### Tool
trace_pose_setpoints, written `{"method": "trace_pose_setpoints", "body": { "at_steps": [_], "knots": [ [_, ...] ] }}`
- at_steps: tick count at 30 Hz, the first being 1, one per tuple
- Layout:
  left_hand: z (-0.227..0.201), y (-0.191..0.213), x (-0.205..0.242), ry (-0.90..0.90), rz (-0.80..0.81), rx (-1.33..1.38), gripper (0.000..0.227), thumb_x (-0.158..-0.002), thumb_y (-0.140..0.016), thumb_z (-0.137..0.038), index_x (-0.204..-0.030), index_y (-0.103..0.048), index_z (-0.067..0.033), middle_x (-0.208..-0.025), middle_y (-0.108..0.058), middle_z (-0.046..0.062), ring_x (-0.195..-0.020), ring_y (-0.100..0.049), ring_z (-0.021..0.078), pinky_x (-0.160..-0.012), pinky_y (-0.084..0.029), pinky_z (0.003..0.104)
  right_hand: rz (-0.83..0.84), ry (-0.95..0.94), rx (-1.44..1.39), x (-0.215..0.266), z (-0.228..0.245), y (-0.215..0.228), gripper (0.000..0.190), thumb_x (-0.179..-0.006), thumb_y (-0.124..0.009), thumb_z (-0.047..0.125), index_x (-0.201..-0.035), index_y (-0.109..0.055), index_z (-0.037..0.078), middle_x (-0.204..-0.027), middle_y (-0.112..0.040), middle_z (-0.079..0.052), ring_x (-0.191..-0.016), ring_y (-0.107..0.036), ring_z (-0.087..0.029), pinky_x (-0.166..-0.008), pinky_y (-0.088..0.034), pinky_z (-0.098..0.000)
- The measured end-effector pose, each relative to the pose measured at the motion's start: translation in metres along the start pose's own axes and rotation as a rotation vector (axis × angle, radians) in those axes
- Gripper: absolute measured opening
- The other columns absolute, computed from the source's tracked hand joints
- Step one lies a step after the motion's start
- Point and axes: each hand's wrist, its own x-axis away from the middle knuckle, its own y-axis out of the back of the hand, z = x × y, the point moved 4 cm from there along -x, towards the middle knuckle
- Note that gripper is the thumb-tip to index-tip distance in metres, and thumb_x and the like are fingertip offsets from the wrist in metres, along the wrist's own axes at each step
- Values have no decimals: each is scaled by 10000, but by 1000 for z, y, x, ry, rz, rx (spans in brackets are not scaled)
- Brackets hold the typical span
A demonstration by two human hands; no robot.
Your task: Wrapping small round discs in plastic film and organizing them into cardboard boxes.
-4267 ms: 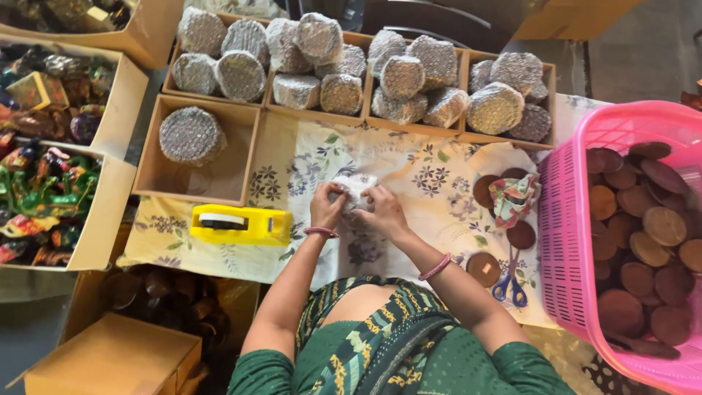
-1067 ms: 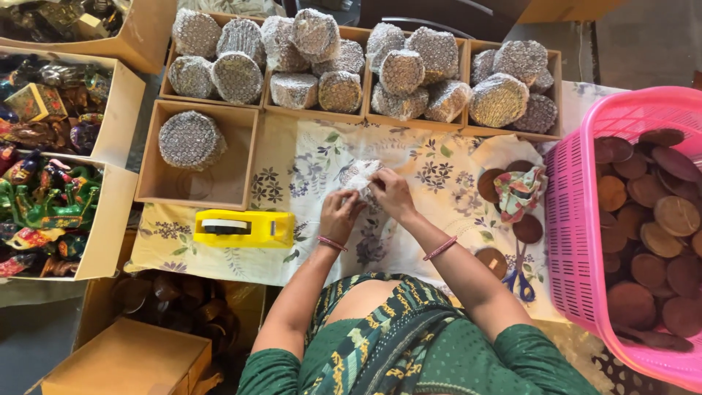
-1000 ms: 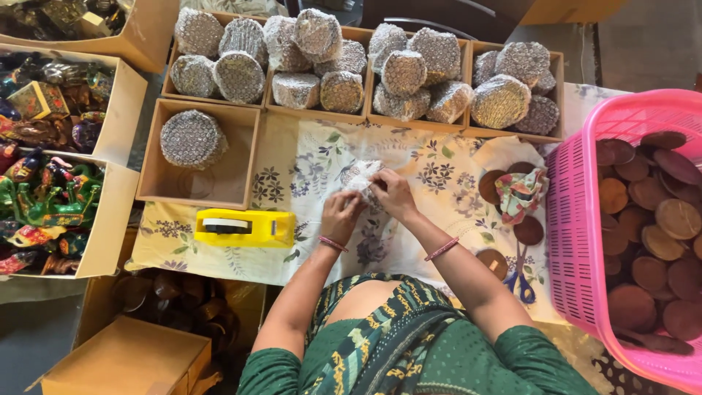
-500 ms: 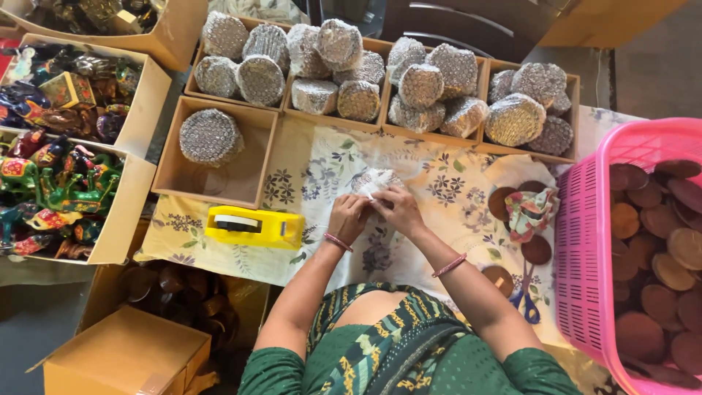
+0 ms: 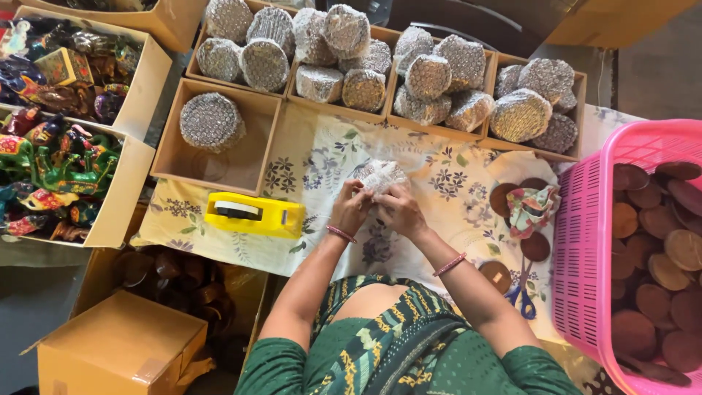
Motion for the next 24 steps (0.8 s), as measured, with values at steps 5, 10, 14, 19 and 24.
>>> {"method": "trace_pose_setpoints", "body": {
  "at_steps": [5, 10, 14, 19, 24],
  "knots": [
    [-6, 5, -2, -245, -101, -110, 148, -856, -780, -115, -978, -706, -75, -1227, -642, 117, -1147, -621, 320, -973, -520, 431, -10, -251, -213, 16, -27, 6, 231, -758, -705, 43, -984, -743, 71, -1005, -636, -104, -972, -650, -255, -867, -553, -367],
    [0, 1, -3, -410, -63, -204, 70, -894, -705, -104, -946, -667, -76, -1324, -672, 80, -1255, -625, 268, -1121, -473, 457, -6, -109, -134, 5, -5, 10, 359, -747, -793, 60, -1103, -746, 58, -1207, -598, -157, -1097, -640, -301, -931, -559, -381],
    [20, -9, 1, -423, 36, -211, 85, -930, -687, -106, -1011, -677, -87, -1238, -692, 33, -1255, -652, 219, -1159, -474, 426, 58, -98, -119, 17, -12, -5, 359, -785, -838, 113, -1119, -727, 49, -1382, -531, -194, -1158, -639, -305, -959, -573, -389],
    [11, 7, -1, -563, 112, -220, 233, -893, -756, -266, -1012, -673, -83, -1243, -681, 80, -1231, -642, 249, -1120, -470, 428, 28, 18, 21, 19, -8, -4, 271, -824, -852, 119, -1063, -743, 53, -1384, -557, -172, -1232, -618, -351, -979, -568, -421],
    [20, -4, 15, -664, 66, -284, 443, -856, -726, -256, -1270, -729, -100, -1238, -671, 110, -1211, -625, 262, -1106, -461, 428, 27, -141, -115, -5, -3, -23, 156, -718, -773, 51, -859, -709, 55, -1254, -637, -141, -1114, -654, -296, -941, -565, -394]
  ]
}}
